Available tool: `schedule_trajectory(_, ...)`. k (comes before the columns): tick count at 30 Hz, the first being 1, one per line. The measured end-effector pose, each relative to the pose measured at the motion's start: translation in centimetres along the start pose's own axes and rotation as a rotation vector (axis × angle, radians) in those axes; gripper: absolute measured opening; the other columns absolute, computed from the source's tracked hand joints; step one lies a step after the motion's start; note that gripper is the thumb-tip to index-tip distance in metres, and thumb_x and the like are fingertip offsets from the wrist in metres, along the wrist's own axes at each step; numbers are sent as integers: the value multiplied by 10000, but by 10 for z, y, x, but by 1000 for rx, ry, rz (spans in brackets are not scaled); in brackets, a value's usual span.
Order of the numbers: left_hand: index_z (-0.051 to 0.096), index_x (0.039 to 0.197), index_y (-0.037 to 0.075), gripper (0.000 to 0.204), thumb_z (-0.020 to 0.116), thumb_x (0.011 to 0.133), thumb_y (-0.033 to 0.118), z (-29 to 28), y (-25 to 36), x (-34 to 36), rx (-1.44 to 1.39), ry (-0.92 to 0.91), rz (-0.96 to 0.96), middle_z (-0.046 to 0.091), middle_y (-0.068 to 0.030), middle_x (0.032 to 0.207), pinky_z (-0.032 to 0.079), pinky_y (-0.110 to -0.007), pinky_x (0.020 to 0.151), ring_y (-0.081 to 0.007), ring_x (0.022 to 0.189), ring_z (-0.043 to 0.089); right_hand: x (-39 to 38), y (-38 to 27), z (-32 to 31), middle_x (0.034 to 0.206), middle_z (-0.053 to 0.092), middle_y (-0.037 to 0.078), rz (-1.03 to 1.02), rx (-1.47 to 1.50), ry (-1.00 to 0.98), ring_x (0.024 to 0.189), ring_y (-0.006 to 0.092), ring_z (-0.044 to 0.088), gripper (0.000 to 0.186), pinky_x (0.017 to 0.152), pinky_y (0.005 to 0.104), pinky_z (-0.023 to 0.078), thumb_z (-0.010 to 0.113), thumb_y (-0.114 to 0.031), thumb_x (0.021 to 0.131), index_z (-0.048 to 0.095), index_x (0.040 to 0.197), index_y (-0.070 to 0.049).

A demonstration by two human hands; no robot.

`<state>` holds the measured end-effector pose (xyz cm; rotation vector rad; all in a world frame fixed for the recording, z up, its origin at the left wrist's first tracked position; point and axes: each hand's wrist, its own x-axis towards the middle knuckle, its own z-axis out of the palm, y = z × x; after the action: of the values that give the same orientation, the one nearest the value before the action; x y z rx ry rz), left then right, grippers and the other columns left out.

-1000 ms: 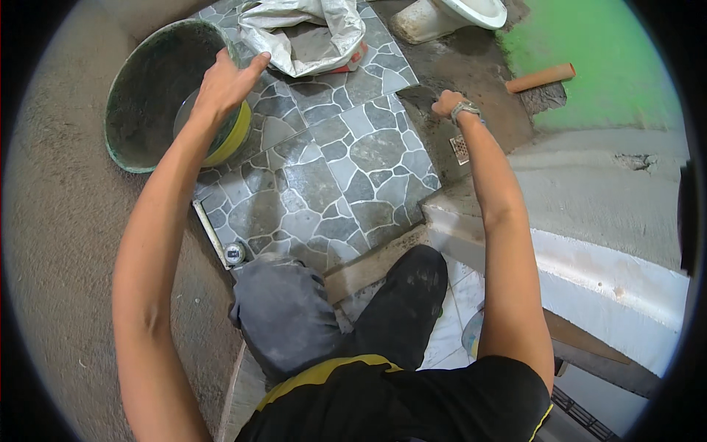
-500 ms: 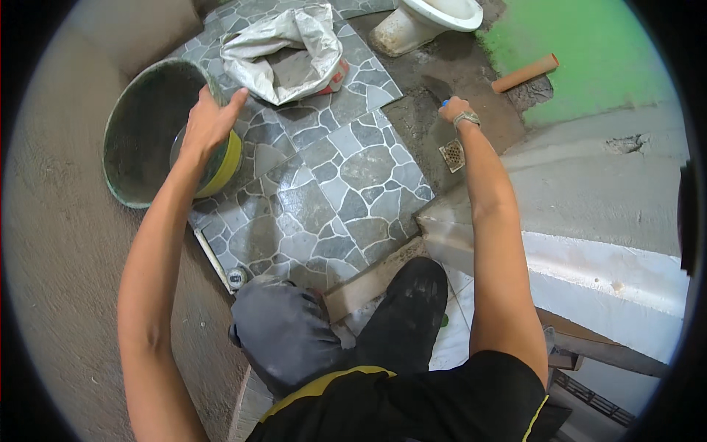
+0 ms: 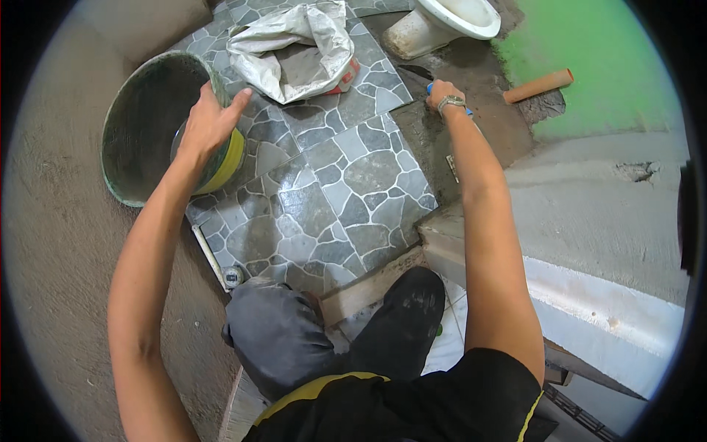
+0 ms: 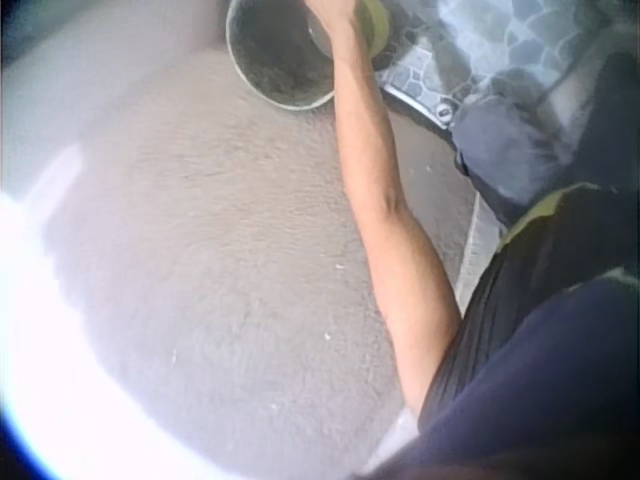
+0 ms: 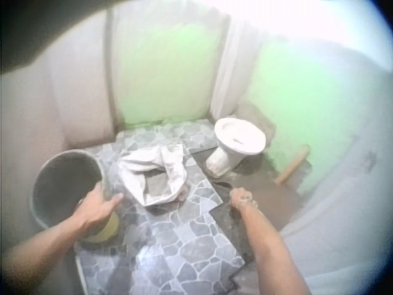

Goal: Setting and securing floor tiles using mortar and tools.

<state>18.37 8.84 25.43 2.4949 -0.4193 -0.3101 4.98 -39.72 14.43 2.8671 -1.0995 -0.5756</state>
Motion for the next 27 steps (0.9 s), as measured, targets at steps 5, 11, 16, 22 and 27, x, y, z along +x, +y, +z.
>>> schedule_trajectory(5, 446, 1471, -77, 907, 636, 928, 625, 0, 1, -2, -7, 24, -13, 593, -337, 1391, 411, -455, 1133, -444, 1343, 562, 15, -2, 15, 1377, 655, 195, -4, -76, 67, 1251, 361, 659, 339, 1023, 471, 547, 617, -243, 979, 720, 1279, -123)
schedule_trajectory(11, 422, 1484, -97, 954, 631, 915, 640, -1, 2, -2, -2, 25, -17, 587, -360, 1382, 419, -461, 1133, -461, 1337, 561, 18, 3, 29, 1368, 652, 187, -26, -115, 135, 1260, 357, 652, 330, 1031, 477, 538, 519, -213, 1023, 721, 1266, -117)
schedule_trajectory(16, 430, 1488, -87, 955, 613, 924, 662, -1, 2, -1, 6, 10, -21, 580, -347, 1403, 408, -455, 1142, -446, 1352, 554, 24, 7, 28, 1380, 656, 153, -63, -128, 130, 1264, 365, 648, 330, 1029, 483, 540, 518, -208, 1023, 722, 1263, -109)
schedule_trajectory(22, 439, 1483, -85, 957, 616, 921, 669, 0, 0, 0, 22, 21, -36, 582, -343, 1403, 410, -449, 1140, -438, 1354, 554, 29, 17, 4, 1364, 670, 168, -81, -177, 1, 1260, 360, 646, 361, 1025, 497, 545, 644, -162, 920, 699, 1268, -85)
schedule_trajectory(27, 443, 1482, -80, 958, 622, 917, 673, 2, -3, 2, 15, 31, -17, 591, -339, 1393, 413, -447, 1139, -435, 1349, 561, 10, 36, -1, 1361, 679, 157, -124, -292, -25, 1249, 323, 665, 338, 1033, 463, 542, 623, -175, 960, 715, 1275, -94)
